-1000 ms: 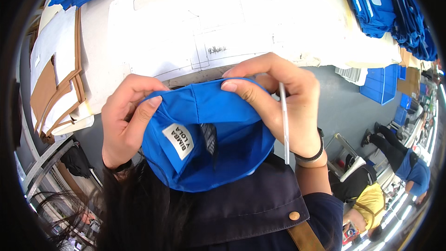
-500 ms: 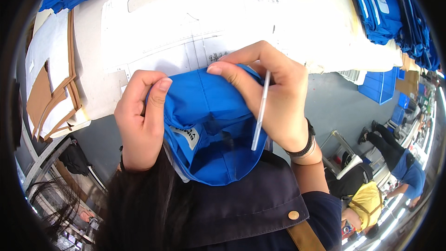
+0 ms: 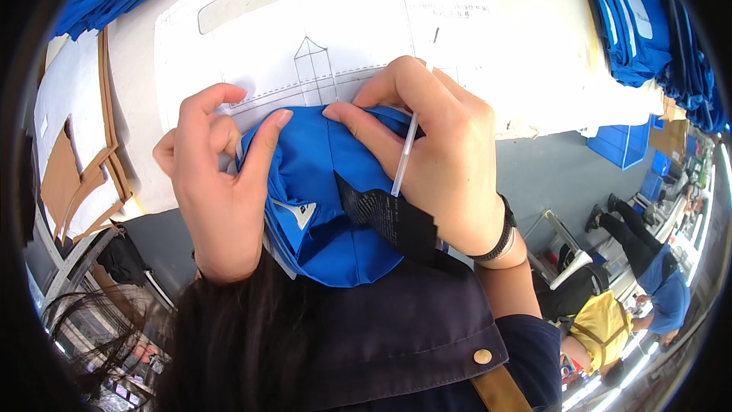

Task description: Tracing pattern lines onto blue garment pieces using a plastic stencil and a marking pen on a workshop table.

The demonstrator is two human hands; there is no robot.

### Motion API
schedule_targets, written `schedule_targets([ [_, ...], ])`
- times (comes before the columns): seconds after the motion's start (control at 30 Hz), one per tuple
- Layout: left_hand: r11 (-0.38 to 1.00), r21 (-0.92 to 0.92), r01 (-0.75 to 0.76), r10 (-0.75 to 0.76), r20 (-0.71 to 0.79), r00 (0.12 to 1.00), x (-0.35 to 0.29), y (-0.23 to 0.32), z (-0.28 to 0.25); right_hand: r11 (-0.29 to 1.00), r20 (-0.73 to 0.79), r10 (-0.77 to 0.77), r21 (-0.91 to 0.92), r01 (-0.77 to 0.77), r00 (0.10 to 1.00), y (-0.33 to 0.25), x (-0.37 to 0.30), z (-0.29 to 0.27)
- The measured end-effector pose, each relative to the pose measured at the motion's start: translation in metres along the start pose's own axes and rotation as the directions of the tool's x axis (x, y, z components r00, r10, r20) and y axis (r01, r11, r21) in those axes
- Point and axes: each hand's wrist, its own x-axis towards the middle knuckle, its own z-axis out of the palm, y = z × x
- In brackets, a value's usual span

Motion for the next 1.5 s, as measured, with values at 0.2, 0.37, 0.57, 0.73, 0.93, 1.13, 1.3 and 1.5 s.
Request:
schedule_targets([
  [0.2,1.0,-0.008,0.019,-0.019,0.01,1.0,-0.003,0.002,-0.003,0.997,0.043,0.017,-0.073,-0.013,0.999,-0.008,0.001,-0.001],
  [0.37,1.0,-0.003,0.025,-0.025,0.008,1.0,-0.002,0.006,-0.002,0.997,0.05,0.02,-0.075,-0.017,0.999,-0.009,0.002,0.001],
  [0.57,1.0,-0.003,0.016,-0.016,0.004,1.0,-0.017,0.016,0.011,0.997,0.062,0.004,-0.082,0.001,0.998,-0.011,0.003,0.0],
  [0.73,1.0,-0.003,0.008,-0.008,0.011,1.0,-0.018,0.001,0.022,0.997,0.032,-0.03,-0.068,0.032,0.999,-0.009,0.002,0.002],
  [0.93,1.0,-0.005,0.004,-0.004,0.024,1.0,-0.019,-0.01,0.023,0.99,0.043,-0.098,-0.097,0.102,0.994,-0.005,-0.001,0.0],
  [1.13,1.0,-0.008,0.005,-0.005,0.027,1.0,-0.018,-0.01,0.026,0.947,0.025,-0.236,-0.218,0.236,0.971,-0.002,0.005,-0.002],
  [1.3,1.0,-0.013,0.005,-0.005,0.032,0.999,-0.016,-0.015,0.035,0.99,-0.037,-0.14,-0.035,0.139,0.989,0.013,0.001,0.005],
  [1.5,1.0,-0.015,0.007,-0.007,0.042,0.999,-0.014,-0.016,0.04,0.991,-0.075,-0.125,0.04,0.129,0.989,0.018,0.0,-0.001],
])
